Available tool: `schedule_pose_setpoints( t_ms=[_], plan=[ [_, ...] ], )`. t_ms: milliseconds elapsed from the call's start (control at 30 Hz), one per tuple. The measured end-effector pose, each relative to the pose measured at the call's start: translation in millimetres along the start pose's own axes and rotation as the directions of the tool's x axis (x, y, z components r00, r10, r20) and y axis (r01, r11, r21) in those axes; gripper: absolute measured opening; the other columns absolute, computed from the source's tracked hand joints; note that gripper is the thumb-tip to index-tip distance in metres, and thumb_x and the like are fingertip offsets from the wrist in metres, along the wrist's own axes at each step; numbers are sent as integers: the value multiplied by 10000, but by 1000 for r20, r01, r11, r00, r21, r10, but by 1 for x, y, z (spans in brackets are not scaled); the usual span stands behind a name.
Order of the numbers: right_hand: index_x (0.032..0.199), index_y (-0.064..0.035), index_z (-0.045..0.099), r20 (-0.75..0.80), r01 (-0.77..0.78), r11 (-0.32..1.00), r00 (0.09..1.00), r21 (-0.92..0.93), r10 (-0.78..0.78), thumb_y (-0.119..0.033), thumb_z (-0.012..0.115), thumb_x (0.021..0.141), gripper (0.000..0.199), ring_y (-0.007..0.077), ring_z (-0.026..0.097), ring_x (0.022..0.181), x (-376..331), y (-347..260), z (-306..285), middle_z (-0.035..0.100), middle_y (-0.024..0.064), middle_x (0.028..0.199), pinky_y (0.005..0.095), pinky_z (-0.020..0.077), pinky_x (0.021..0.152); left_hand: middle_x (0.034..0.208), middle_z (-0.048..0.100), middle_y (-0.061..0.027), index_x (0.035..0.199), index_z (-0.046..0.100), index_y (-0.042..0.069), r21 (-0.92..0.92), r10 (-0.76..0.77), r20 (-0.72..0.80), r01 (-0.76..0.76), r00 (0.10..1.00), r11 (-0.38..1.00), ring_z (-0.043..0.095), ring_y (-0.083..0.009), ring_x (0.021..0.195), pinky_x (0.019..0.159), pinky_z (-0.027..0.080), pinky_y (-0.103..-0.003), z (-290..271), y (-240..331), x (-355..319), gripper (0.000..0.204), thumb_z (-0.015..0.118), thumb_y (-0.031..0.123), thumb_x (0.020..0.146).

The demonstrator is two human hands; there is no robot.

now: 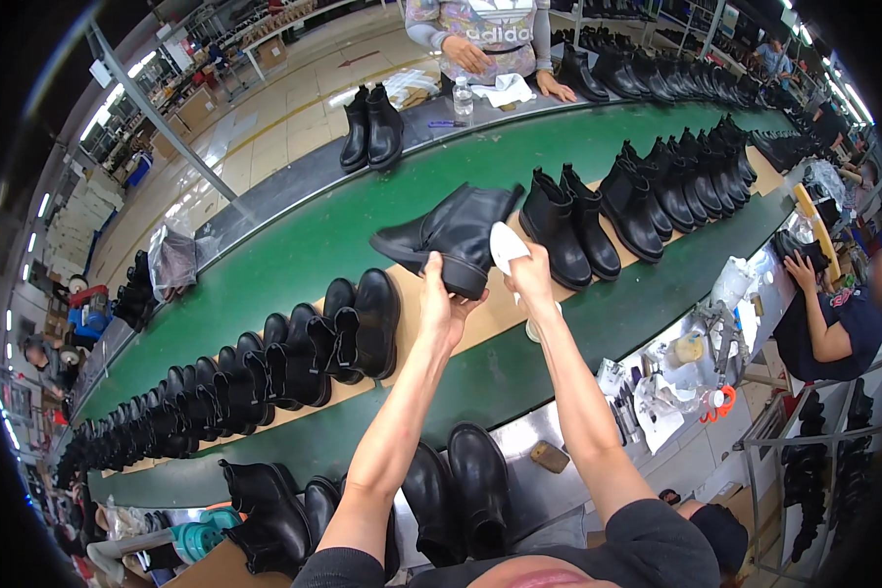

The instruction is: The person picks up black leather boots from a conveyor belt, wipes them with a white cloth, applies a substance from a white bottle, and polishes them with a purple cloth. The person handles the boots one at a time, rotating them to clean different sides before placing them back on the belt.

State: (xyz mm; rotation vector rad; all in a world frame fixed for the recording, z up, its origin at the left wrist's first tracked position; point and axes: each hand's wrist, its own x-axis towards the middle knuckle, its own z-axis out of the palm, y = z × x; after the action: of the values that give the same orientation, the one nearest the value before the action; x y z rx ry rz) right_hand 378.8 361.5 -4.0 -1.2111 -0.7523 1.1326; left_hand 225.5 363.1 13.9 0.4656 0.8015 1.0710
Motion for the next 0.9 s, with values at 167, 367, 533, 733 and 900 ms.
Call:
schedule_pose_setpoints(
  t_ms=[167, 367, 533, 733, 900],
  plan=[
    [1057, 18, 603, 138, -5, 983, 990, 185, -21, -39, 607, 846, 218, 36, 492, 540, -26, -29, 21, 602, 33, 808, 211, 333, 396, 1145, 453, -173, 1227, 383, 38, -372, -231, 69, 240, 970, 897, 512, -287, 1003, 748, 545, -450, 2, 23, 2, 560, 470, 500, 924],
    [949, -35, 583, 242, 171, 985, 954, 37, -175, -87, 740, 759, 252, 74, 576, 773, -8, -32, 14, 604, 24, 886, 209, 460, 616, 1194, 403, -170, 1238, 380, 55, -510, -338, 192, 389, 921, 767, 503, -337, 1009, 722, 534, -431, 0, 29, -6, 491, 437, 446, 946],
    [906, -23, 598, 111, 432, 814, 899, -389, -424, -24, 662, 793, 129, 61, 570, 734, -10, -35, 25, 612, 5, 810, 208, 447, 600, 1173, 398, -222, 1269, 352, 27, -422, -266, 158, 309, 951, 853, 497, -360, 1007, 714, 533, -412, 0, 17, -13, 550, 440, 456, 937],
    [1025, -37, 590, 253, 116, 984, 956, 139, -148, -61, 674, 805, 237, 81, 591, 752, -17, -34, 21, 605, 31, 962, 199, 448, 534, 1191, 390, -258, 1263, 402, 27, -589, -337, 325, 467, 884, 659, 486, -362, 998, 714, 529, -395, -11, 21, -14, 519, 473, 407, 917],
    [1188, -48, 549, 266, 218, 974, 945, -67, -193, -95, 689, 799, 416, 75, 599, 760, -9, -28, 28, 592, 14, 978, 186, 446, 521, 1174, 406, -262, 1249, 449, 25, -590, -293, 378, 472, 878, 655, 454, -355, 981, 714, 527, -365, -9, 20, -23, 454, 453, 329, 913]
  ],
)
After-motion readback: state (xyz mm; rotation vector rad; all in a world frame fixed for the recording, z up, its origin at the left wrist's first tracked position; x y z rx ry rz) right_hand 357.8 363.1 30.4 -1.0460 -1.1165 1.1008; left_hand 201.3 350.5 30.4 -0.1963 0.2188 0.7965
